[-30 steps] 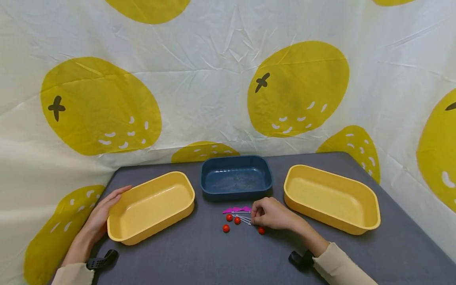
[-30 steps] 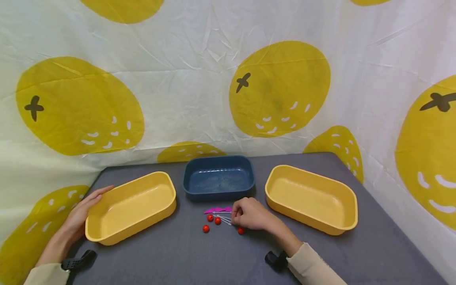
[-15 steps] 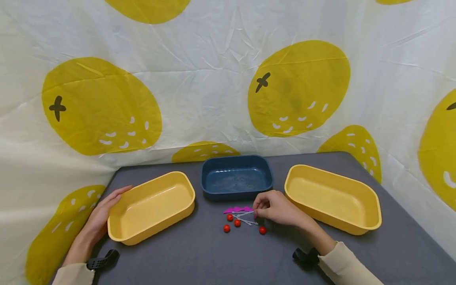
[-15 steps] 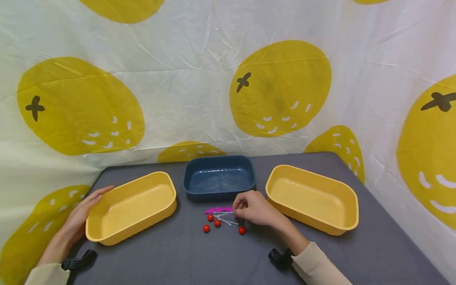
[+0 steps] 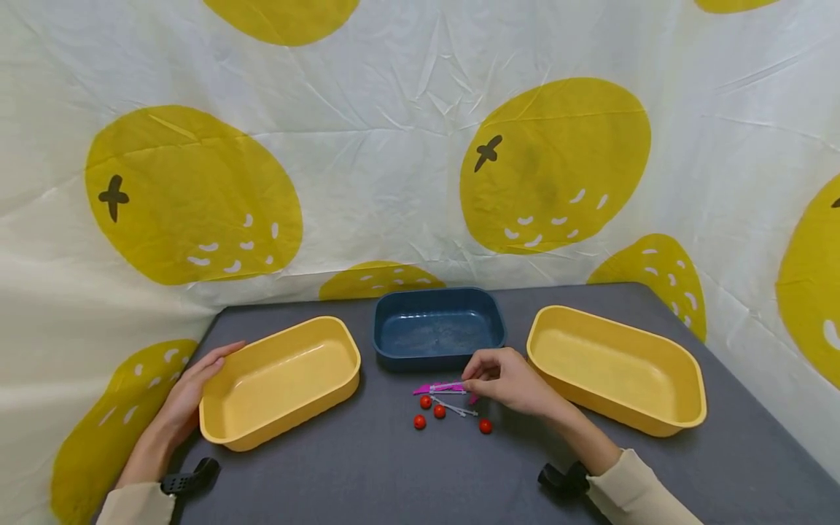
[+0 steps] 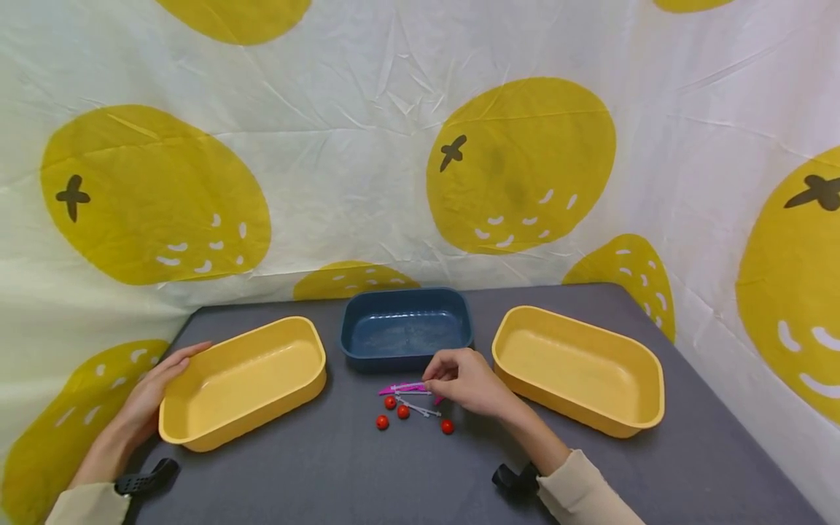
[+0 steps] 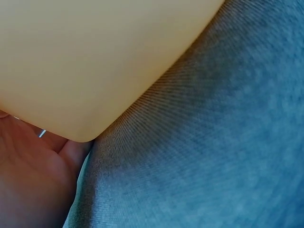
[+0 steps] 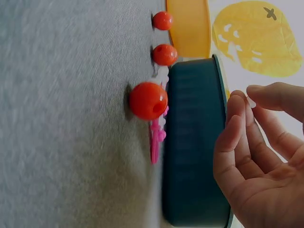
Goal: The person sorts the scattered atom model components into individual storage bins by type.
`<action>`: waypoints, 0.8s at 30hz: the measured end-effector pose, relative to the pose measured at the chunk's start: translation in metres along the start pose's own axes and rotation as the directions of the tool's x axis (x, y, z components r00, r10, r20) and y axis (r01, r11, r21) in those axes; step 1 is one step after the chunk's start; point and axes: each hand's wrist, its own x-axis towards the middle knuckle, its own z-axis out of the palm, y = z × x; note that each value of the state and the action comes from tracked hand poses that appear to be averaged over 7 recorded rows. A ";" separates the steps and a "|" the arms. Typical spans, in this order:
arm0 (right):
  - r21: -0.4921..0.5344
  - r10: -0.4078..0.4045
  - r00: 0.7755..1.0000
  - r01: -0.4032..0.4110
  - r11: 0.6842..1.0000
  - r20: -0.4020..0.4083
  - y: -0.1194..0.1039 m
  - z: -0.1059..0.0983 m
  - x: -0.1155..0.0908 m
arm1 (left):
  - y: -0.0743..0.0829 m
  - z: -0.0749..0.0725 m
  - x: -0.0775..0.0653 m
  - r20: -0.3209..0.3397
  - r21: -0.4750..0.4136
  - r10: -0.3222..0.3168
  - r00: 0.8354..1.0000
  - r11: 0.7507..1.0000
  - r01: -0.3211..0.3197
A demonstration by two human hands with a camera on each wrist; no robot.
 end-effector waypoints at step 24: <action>0.110 -0.135 0.991 0.132 0.985 0.018 -0.040 0.003 0.014 | -0.003 -0.002 -0.001 0.004 0.042 0.016 1.000 0.999 -0.016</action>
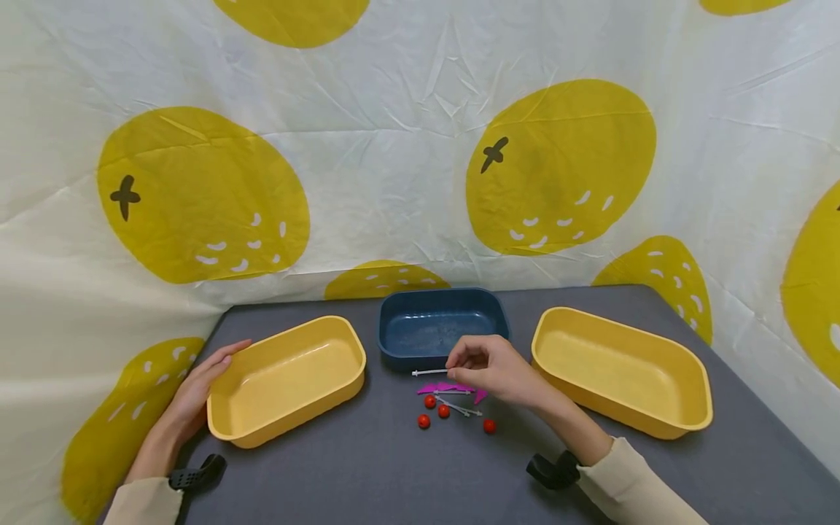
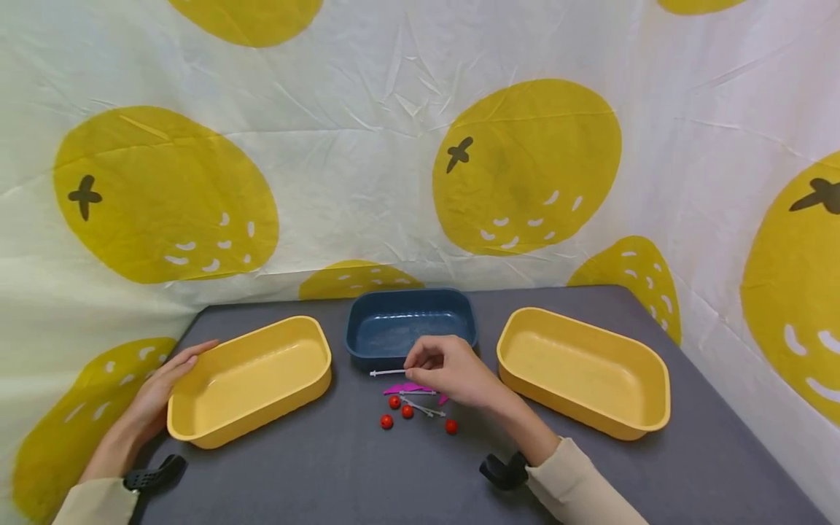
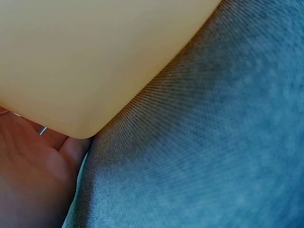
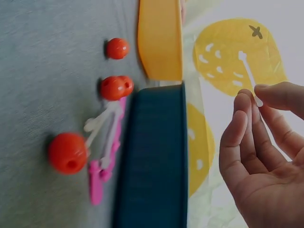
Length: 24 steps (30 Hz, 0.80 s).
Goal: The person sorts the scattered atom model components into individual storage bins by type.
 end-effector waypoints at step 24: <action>0.029 -0.076 0.997 0.075 0.997 0.034 -0.034 0.012 0.048 | -0.001 0.000 0.001 -0.009 0.028 -0.001 1.000 1.000 0.002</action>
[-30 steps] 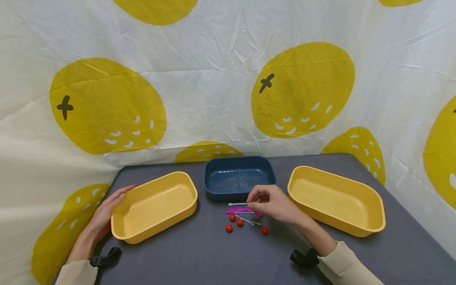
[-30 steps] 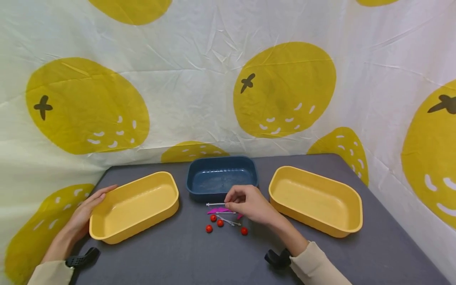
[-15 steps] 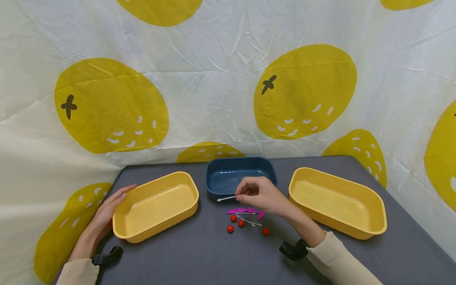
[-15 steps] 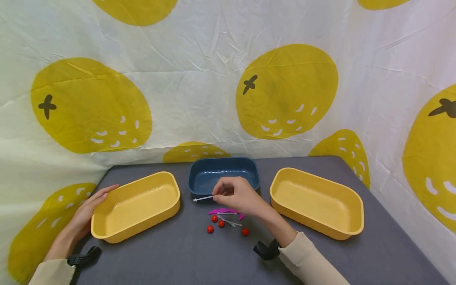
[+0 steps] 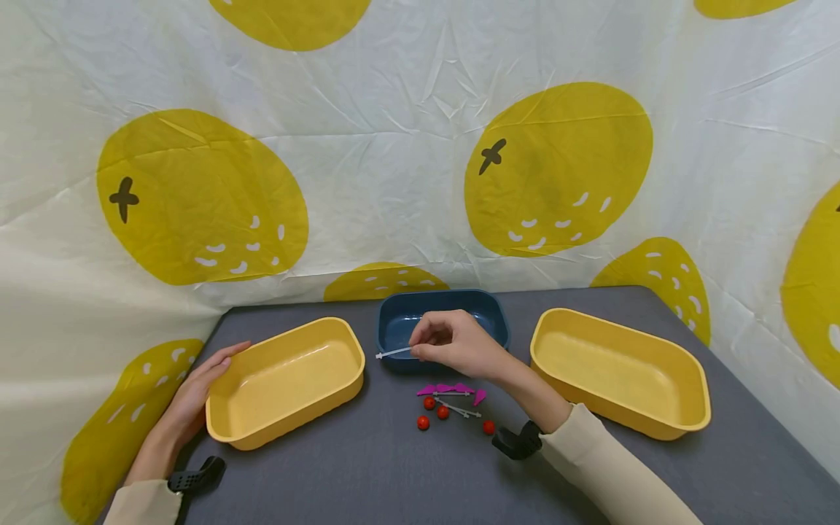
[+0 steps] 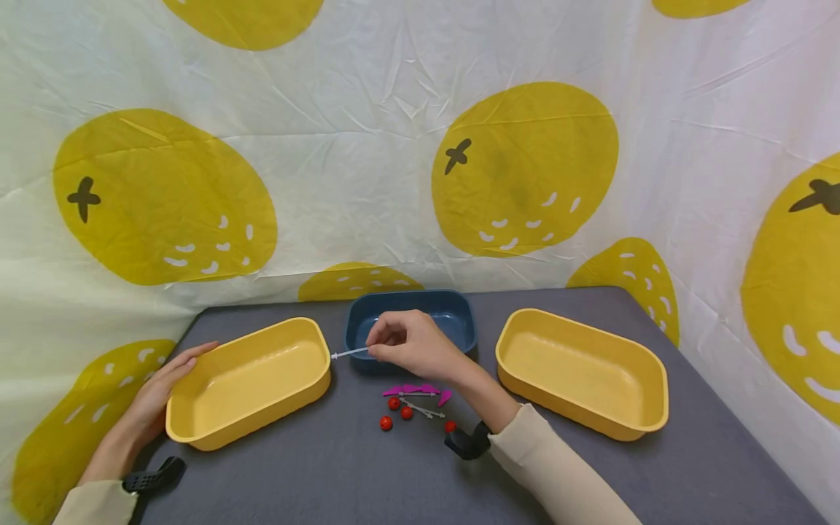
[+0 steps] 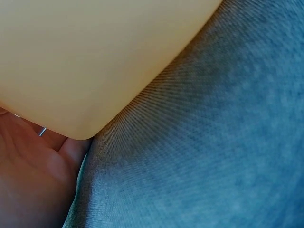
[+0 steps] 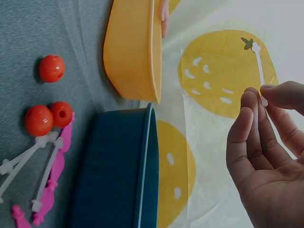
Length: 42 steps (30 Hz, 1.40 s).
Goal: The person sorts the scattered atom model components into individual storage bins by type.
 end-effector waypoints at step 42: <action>0.040 -0.095 0.985 0.091 0.995 0.143 -0.019 0.057 0.088 | 0.004 0.003 -0.002 -0.020 -0.014 -0.030 0.999 0.999 0.030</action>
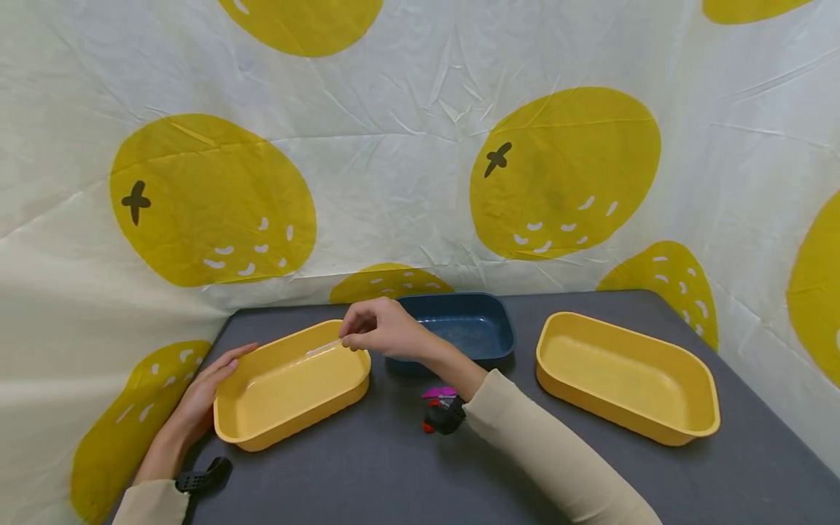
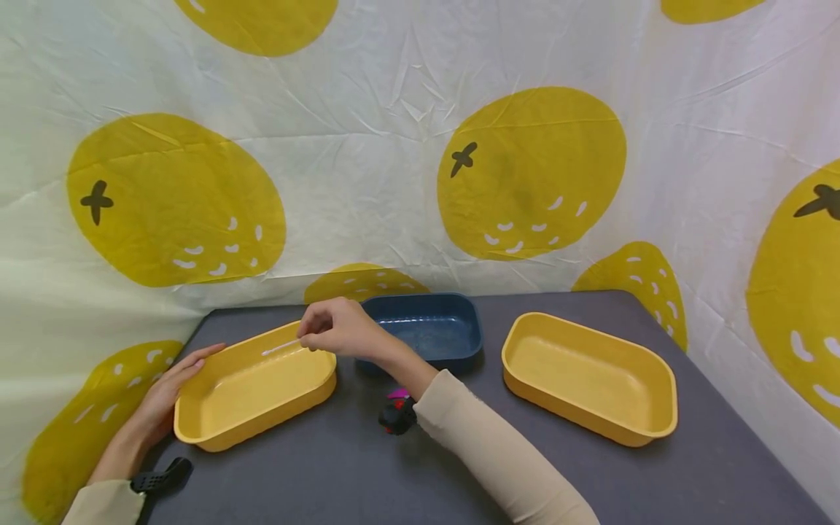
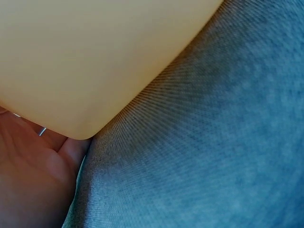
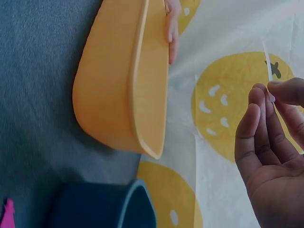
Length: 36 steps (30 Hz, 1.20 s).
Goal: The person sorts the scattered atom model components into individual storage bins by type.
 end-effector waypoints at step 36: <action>0.114 0.251 0.968 -0.249 0.962 0.000 0.046 0.081 0.062 | 0.000 -0.001 0.001 0.006 -0.008 0.015 1.000 1.000 -0.015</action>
